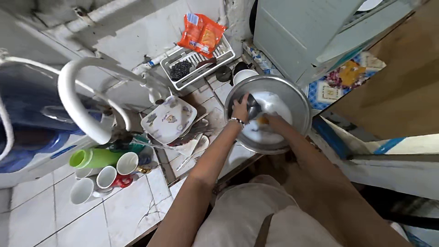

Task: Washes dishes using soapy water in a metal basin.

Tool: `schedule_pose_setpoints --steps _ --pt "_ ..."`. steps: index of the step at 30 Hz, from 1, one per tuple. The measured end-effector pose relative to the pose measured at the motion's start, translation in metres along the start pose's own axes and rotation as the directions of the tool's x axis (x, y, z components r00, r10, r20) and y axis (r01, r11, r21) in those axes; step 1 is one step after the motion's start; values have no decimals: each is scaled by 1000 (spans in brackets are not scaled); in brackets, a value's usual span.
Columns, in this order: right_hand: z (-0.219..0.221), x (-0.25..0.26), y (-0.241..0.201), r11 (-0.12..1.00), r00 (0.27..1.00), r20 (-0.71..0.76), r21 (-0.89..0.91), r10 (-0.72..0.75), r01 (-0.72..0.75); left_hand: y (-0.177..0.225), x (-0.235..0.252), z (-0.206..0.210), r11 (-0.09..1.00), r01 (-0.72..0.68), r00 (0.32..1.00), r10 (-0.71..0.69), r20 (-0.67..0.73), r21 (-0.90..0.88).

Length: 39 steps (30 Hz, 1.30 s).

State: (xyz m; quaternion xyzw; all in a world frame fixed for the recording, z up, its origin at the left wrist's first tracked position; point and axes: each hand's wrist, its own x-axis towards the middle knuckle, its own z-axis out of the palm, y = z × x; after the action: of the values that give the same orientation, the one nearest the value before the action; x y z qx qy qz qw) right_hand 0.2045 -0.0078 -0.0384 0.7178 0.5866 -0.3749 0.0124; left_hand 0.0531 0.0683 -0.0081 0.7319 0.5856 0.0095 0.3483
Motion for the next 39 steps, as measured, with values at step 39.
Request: schedule_pose_setpoints --steps 39 --pt "6 45 -40 963 996 83 -271 31 -7 -15 28 41 966 196 958 -226 177 171"
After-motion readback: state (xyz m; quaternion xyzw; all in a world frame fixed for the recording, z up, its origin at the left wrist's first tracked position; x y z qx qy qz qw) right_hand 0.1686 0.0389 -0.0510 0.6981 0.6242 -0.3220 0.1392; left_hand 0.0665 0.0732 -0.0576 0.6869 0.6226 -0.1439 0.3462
